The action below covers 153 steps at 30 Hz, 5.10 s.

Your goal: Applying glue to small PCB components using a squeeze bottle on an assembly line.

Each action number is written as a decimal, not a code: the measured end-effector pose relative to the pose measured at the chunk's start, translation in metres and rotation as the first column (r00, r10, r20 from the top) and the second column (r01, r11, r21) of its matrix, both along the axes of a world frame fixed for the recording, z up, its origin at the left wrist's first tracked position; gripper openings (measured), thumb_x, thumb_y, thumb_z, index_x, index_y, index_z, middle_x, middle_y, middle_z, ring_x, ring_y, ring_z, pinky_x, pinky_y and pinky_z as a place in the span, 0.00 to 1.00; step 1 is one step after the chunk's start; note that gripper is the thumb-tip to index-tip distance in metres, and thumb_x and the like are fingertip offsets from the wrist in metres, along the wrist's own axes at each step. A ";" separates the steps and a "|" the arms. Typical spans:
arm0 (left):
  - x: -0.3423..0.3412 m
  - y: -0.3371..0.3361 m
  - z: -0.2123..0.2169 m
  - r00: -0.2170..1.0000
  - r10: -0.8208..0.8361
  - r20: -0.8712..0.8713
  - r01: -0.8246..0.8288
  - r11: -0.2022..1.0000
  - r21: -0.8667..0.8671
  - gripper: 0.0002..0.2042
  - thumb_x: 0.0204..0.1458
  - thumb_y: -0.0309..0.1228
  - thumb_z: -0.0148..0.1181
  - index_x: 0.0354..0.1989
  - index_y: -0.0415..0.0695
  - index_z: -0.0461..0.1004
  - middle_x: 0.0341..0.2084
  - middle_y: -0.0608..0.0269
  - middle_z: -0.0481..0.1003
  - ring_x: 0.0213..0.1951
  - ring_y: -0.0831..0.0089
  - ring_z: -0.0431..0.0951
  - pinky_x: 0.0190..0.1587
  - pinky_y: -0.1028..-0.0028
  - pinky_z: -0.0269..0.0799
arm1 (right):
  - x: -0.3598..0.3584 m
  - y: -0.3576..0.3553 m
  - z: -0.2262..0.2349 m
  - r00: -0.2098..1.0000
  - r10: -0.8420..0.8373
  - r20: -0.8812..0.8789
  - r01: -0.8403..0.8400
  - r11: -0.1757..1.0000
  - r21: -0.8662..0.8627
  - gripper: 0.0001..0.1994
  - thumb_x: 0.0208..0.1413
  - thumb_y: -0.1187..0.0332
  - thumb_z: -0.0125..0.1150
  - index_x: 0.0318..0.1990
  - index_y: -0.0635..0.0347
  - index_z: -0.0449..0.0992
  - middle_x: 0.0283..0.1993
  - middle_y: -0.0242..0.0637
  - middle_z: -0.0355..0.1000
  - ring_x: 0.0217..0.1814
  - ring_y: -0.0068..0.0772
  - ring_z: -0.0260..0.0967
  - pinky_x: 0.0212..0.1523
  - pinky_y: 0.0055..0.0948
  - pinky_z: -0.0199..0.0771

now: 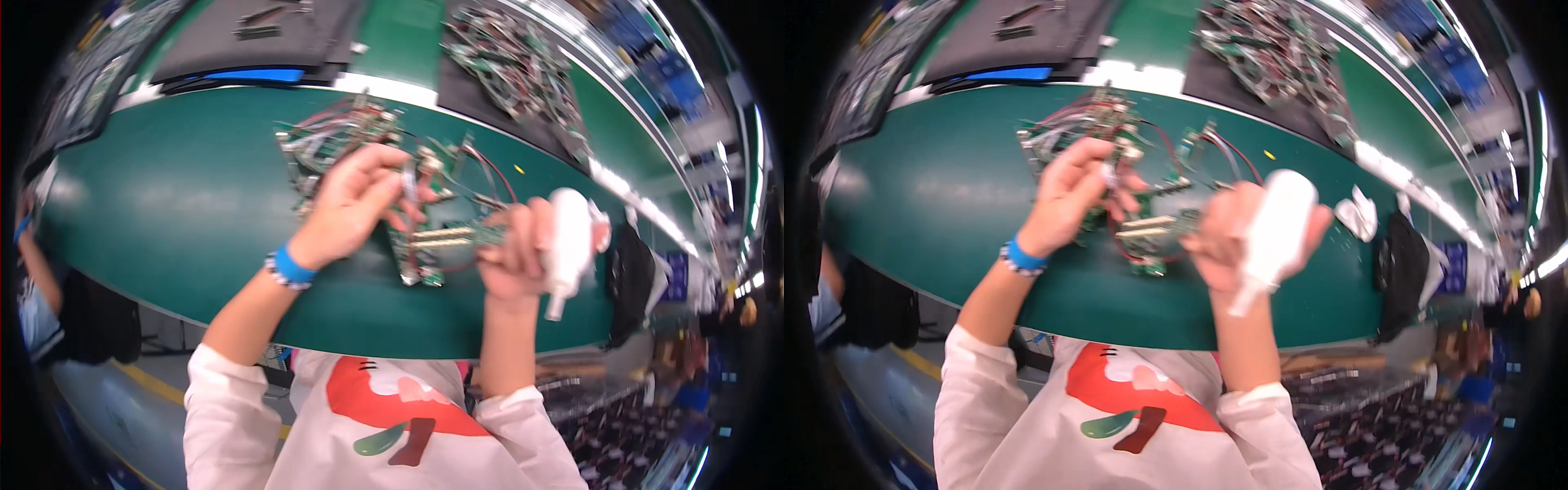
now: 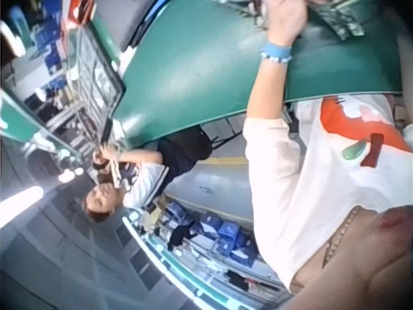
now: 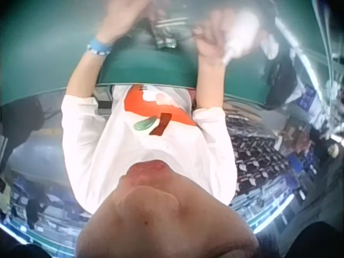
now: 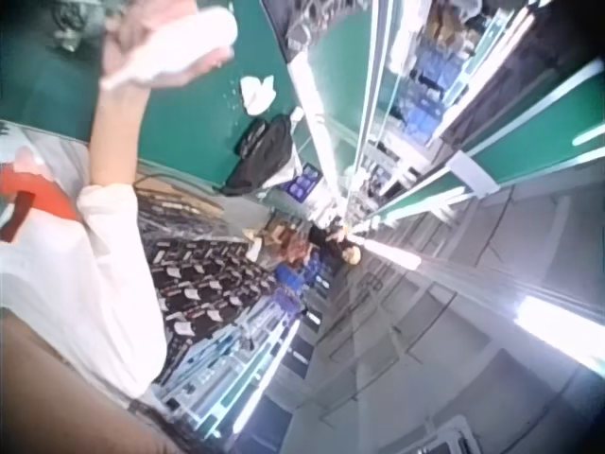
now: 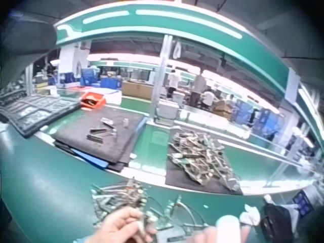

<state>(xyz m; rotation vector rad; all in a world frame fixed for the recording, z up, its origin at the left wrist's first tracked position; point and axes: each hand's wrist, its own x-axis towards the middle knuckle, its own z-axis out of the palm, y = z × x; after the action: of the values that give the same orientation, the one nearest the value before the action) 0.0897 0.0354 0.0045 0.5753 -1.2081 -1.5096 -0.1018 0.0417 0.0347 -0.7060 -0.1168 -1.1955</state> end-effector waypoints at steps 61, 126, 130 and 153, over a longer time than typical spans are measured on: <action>0.001 0.001 -0.004 0.842 0.207 0.498 -0.030 0.940 -0.341 0.08 0.43 0.31 0.52 0.22 0.38 0.67 0.13 0.60 0.70 0.18 0.73 0.70 0.23 0.74 0.62 | -0.016 0.019 0.029 0.994 -0.047 0.094 0.064 0.980 -0.187 0.19 0.36 0.52 0.62 0.11 0.57 0.69 0.06 0.25 0.58 0.05 0.15 0.49 0.08 0.15 0.42; -0.011 -0.004 -0.005 0.978 -0.148 0.146 0.105 0.958 0.268 0.17 0.51 0.33 0.42 0.46 0.35 0.59 0.30 0.53 0.72 0.30 0.74 0.73 0.29 0.80 0.70 | -0.037 -0.005 -0.012 0.891 -0.298 0.341 0.161 0.913 0.376 0.25 0.43 0.42 0.45 0.24 0.59 0.71 0.08 0.24 0.48 0.07 0.17 0.34 0.15 0.18 0.38; -0.009 -0.006 -0.005 0.969 -0.228 0.101 0.191 0.940 0.283 0.16 0.53 0.33 0.40 0.46 0.35 0.59 0.30 0.53 0.72 0.30 0.73 0.73 0.35 0.77 0.69 | -0.037 -0.007 -0.018 0.895 -0.280 0.347 0.144 0.918 0.370 0.25 0.43 0.43 0.44 0.24 0.60 0.71 0.08 0.24 0.49 0.07 0.17 0.35 0.14 0.17 0.38; -0.016 -0.003 -0.007 0.981 -0.195 -0.019 0.192 0.934 0.302 0.15 0.53 0.34 0.40 0.47 0.42 0.59 0.42 0.57 0.67 0.39 0.78 0.68 0.28 0.81 0.70 | -0.029 -0.002 -0.023 0.699 -0.219 0.680 -0.024 0.944 0.328 0.12 0.40 0.59 0.51 0.26 0.58 0.70 0.07 0.22 0.49 0.07 0.15 0.32 0.19 0.14 0.51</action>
<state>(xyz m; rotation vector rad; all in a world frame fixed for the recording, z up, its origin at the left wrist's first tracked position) 0.0739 0.0321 -0.0024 0.6822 -1.0721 -1.8813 -0.1307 0.0393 0.0116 0.0768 -0.5326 -1.5035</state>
